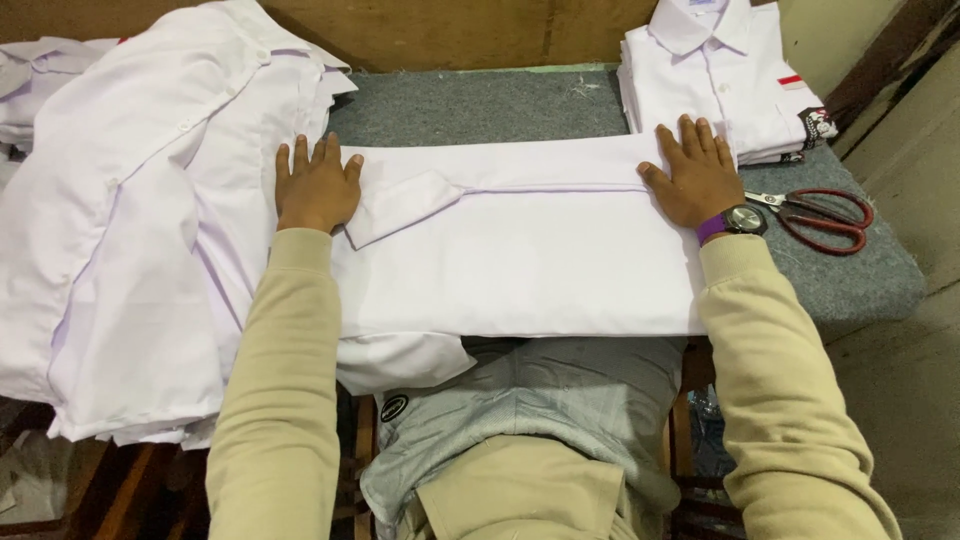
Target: Inspecting white school shirts for loose threads, trimming them with scissors, and folding the shirts for packaging.
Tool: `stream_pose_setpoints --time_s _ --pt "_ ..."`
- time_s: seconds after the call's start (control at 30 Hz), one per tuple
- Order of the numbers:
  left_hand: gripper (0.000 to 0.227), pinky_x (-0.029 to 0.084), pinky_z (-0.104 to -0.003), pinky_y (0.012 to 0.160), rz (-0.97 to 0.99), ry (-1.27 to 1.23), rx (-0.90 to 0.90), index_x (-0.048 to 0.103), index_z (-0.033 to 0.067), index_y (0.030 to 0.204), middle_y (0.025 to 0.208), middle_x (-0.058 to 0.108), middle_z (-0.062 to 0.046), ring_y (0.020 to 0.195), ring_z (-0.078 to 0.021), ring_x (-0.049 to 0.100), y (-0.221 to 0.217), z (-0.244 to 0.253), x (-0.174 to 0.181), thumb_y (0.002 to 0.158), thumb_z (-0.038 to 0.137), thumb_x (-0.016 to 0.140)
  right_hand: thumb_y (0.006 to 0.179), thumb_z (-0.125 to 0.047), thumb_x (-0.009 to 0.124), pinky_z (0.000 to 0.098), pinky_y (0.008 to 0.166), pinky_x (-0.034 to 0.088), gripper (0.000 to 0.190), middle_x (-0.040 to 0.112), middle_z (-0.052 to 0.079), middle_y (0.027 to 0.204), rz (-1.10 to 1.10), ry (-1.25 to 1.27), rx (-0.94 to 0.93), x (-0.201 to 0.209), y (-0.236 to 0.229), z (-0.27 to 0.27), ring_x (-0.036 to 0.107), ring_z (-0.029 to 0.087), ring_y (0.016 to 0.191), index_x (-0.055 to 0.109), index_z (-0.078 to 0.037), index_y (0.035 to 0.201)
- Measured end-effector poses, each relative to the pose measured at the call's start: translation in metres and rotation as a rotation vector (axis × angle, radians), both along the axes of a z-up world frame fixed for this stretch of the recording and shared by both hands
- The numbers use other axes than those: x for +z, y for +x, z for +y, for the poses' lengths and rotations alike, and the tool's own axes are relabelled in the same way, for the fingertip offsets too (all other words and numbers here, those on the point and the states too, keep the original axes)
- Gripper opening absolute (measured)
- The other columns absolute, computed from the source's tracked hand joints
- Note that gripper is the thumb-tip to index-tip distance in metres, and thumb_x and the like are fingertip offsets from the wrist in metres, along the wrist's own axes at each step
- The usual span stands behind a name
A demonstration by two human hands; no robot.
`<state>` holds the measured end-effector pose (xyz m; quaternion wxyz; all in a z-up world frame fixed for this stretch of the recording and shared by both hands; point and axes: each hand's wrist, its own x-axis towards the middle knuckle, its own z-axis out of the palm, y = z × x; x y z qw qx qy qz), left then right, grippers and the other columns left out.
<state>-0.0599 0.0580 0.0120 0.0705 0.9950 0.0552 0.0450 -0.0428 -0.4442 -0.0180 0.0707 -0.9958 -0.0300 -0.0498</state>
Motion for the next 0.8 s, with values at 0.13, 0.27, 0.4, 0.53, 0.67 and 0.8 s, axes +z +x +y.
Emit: stream_pose_setpoints --time_s 0.13,0.27,0.4,0.53,0.67,0.8 --pt "0.062 0.017 -0.035 0.124 -0.204 -0.734 -0.097 0.031 0.0105 0.159 0.167 0.031 -0.011 0.154 -0.0243 0.026 -0.004 0.013 0.043 0.108 0.044 0.033 0.103 -0.05 0.03 0.0475 0.126 0.003 0.073 0.011 0.013 0.173 -0.018 0.136 0.072 -0.001 0.01 -0.005 0.003 0.03 0.159 0.018 -0.012 0.164" --pt "0.059 0.03 -0.04 0.119 -0.461 -0.756 -0.397 0.044 -0.0005 0.151 0.155 0.046 -0.024 0.146 -0.0308 0.041 -0.043 0.03 0.086 0.112 0.042 0.033 0.105 -0.022 0.051 0.0635 0.111 0.029 0.053 0.048 0.029 0.154 -0.362 0.188 0.252 0.002 0.011 -0.023 0.031 0.05 0.147 0.046 0.005 0.151" --pt "0.038 0.052 -0.036 0.09 -0.095 -0.702 -0.173 0.057 0.0138 0.141 0.125 0.07 -0.008 0.109 -0.02 0.066 -0.116 0.013 0.114 0.107 0.027 0.044 0.104 -0.017 0.059 0.0557 0.104 0.044 0.04 0.064 0.024 0.14 -0.362 0.169 0.414 0.049 -0.043 -0.02 0.055 0.044 0.131 0.062 0.001 0.139" --pt "0.044 0.054 -0.041 0.1 0.335 -0.429 0.029 0.071 0.0166 0.122 0.122 0.077 -0.006 0.11 -0.0255 0.07 -0.177 0.011 0.086 0.099 0.047 0.049 0.102 -0.021 0.06 0.0496 0.1 0.047 0.037 0.07 0.022 0.126 -0.333 0.142 0.43 0.049 -0.116 -0.034 0.064 0.039 0.115 0.067 0.002 0.13" --pt "0.032 0.055 -0.033 0.078 0.471 -0.63 0.249 0.075 0.0008 0.108 0.087 0.082 -0.016 0.08 -0.0247 0.074 -0.198 0.009 0.061 0.103 0.029 0.062 0.095 -0.031 0.061 0.0482 0.089 0.053 0.049 0.053 0.016 0.126 -0.097 0.225 0.144 0.029 -0.184 -0.04 0.065 0.03 0.103 0.059 -0.012 0.14" --pt "0.048 0.055 -0.037 0.082 0.512 -0.648 0.342 0.077 0.001 0.111 0.101 0.082 -0.016 0.089 -0.026 0.072 -0.215 0.002 0.044 0.1 0.043 0.054 0.097 -0.039 0.057 0.0474 0.082 0.049 0.061 0.062 0.012 0.104 0.072 0.341 -0.22 0.037 -0.225 -0.032 0.064 0.033 0.092 0.045 -0.007 0.147"
